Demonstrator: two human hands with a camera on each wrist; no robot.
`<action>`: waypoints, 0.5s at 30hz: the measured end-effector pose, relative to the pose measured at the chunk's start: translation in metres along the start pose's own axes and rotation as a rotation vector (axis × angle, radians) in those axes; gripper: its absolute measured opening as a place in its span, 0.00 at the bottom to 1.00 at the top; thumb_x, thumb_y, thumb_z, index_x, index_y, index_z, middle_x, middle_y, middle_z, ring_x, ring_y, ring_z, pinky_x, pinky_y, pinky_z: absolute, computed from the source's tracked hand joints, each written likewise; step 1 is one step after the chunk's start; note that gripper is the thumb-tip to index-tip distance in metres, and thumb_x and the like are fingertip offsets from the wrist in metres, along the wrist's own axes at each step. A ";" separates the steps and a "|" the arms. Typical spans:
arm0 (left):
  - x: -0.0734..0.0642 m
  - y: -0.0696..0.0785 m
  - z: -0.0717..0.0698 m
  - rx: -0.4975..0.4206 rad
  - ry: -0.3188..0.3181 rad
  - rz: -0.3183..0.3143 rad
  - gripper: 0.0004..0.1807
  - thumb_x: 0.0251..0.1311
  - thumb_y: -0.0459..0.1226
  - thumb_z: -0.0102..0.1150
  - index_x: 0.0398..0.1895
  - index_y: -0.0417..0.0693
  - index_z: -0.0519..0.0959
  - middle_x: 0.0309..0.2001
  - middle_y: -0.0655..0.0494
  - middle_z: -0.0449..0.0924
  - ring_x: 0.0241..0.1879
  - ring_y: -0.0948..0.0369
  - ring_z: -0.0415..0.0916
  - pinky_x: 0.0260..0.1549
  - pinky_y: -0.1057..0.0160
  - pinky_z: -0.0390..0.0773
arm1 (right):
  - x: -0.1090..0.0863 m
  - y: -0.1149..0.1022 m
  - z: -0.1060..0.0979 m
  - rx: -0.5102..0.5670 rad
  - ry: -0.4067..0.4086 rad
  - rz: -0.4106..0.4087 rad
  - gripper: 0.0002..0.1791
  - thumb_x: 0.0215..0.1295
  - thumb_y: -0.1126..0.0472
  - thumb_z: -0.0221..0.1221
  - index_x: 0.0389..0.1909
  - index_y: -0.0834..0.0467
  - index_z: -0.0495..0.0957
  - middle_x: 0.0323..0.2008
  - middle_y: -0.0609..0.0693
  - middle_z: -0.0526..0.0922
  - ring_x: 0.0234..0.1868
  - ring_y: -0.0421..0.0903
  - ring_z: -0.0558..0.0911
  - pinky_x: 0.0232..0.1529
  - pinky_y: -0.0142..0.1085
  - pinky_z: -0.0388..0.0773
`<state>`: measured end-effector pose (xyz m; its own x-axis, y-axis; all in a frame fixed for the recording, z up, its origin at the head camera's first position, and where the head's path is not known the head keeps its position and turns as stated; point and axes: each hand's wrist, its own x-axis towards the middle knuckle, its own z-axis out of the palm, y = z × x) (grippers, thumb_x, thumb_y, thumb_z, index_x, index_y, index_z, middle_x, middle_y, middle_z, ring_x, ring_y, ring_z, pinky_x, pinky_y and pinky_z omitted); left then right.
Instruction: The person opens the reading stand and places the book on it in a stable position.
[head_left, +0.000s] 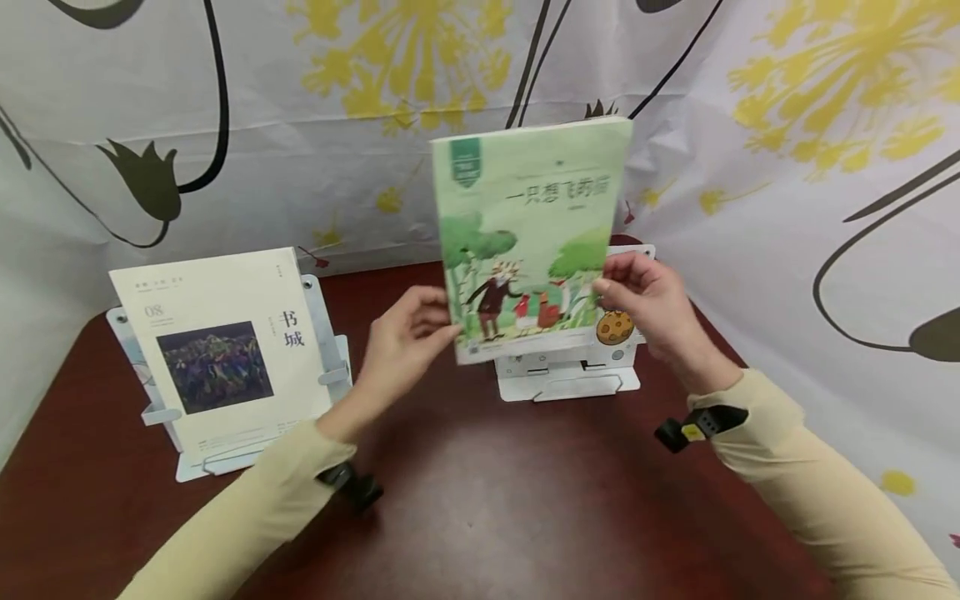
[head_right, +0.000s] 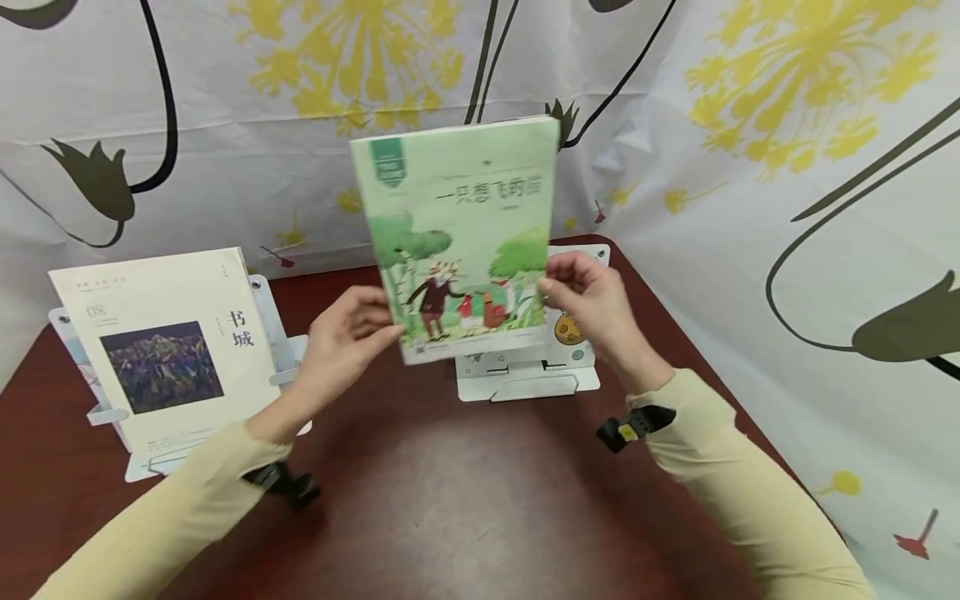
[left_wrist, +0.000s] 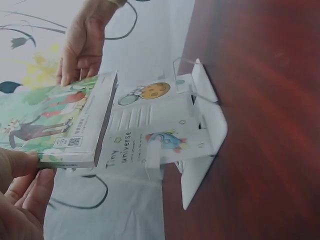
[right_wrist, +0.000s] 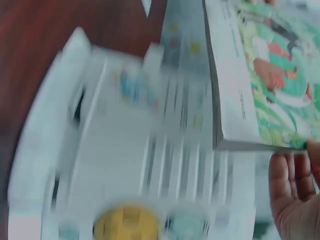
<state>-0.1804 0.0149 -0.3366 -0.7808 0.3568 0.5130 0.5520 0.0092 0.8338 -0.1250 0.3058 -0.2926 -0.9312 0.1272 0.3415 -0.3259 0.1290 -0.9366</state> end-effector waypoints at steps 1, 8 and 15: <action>0.009 -0.002 0.008 0.004 -0.009 0.012 0.16 0.52 0.28 0.65 0.45 0.39 0.75 0.35 0.45 0.84 0.37 0.59 0.82 0.40 0.65 0.80 | 0.003 0.002 -0.009 0.027 0.014 -0.015 0.10 0.61 0.75 0.56 0.36 0.57 0.77 0.31 0.46 0.79 0.31 0.37 0.79 0.33 0.27 0.80; 0.044 -0.015 0.054 0.066 -0.068 -0.002 0.14 0.56 0.30 0.63 0.45 0.42 0.76 0.38 0.47 0.85 0.37 0.58 0.83 0.37 0.65 0.81 | 0.013 0.030 -0.056 0.100 0.079 -0.025 0.11 0.60 0.77 0.55 0.33 0.57 0.77 0.30 0.45 0.79 0.32 0.37 0.78 0.32 0.27 0.80; 0.049 -0.029 0.075 0.155 -0.063 -0.014 0.12 0.55 0.31 0.64 0.42 0.46 0.77 0.37 0.51 0.86 0.35 0.60 0.83 0.33 0.66 0.80 | 0.018 0.049 -0.074 0.083 0.074 -0.023 0.10 0.61 0.77 0.55 0.33 0.59 0.77 0.29 0.46 0.80 0.27 0.37 0.79 0.28 0.25 0.78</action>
<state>-0.2127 0.1019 -0.3506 -0.7716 0.4135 0.4834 0.5835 0.1573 0.7967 -0.1454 0.3867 -0.3266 -0.9096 0.1975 0.3654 -0.3626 0.0515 -0.9305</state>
